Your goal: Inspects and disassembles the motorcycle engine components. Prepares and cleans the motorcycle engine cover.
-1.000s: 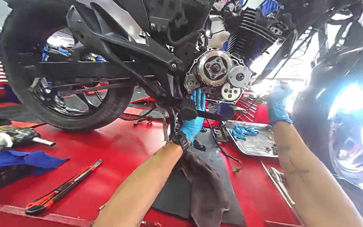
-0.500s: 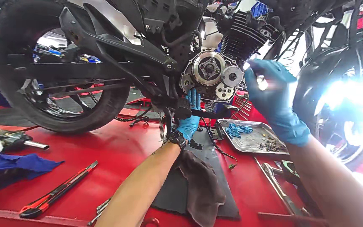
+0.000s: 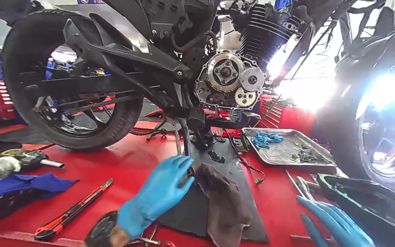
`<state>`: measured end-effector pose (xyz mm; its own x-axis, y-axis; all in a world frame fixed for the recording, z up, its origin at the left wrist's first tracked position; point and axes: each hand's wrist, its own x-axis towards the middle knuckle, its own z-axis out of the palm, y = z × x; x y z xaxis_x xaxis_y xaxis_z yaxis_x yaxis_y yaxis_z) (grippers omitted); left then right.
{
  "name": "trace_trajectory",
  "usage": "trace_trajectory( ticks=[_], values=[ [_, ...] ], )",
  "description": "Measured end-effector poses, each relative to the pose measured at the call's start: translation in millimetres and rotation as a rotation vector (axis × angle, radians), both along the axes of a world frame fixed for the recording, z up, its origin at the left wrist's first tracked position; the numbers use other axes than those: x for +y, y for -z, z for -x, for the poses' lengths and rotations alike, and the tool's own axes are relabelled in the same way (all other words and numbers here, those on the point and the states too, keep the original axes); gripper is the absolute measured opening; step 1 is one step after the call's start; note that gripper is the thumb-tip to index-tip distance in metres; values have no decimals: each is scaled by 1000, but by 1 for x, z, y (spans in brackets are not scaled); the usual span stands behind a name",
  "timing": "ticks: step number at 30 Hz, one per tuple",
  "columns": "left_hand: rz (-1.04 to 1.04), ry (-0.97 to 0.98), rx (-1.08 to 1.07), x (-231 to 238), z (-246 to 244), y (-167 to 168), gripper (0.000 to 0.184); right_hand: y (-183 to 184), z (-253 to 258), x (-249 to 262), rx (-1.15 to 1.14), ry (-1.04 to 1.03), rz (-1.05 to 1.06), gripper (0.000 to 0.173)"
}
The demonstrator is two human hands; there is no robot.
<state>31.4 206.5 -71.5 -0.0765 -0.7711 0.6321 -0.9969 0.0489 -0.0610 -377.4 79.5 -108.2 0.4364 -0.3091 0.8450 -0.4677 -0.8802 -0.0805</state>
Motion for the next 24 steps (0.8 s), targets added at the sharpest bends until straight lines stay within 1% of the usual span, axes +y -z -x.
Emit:
trace_trajectory(
  ticks=[2,4,6,8,11,13,14,16,22,24],
  values=[
    [139,-88,60,16,-32,-3,46,20,8,-9,-66,45,-74,28],
    [239,-167,155,19,-66,-9,45,32,8,-14,-70,103,-115,29],
    [286,-243,234,13,-96,-11,42,34,5,-14,-28,150,-142,33],
    [292,-309,326,5,-116,-7,38,35,2,-15,16,187,-171,37],
    [212,-366,418,8,-116,-3,42,35,-2,-20,160,252,-264,47],
    [138,-354,375,9,-113,5,46,36,-3,-21,235,257,-313,50],
    [89,-344,387,10,-108,6,47,36,-3,-21,257,259,-327,50],
    [24,-314,401,10,-99,6,46,37,-2,-21,266,264,-331,51],
    [4,-318,359,7,-102,11,47,37,0,-19,264,270,-357,50],
    [-2,-319,356,7,-101,11,47,31,-3,-15,264,273,-374,49]
  ],
)
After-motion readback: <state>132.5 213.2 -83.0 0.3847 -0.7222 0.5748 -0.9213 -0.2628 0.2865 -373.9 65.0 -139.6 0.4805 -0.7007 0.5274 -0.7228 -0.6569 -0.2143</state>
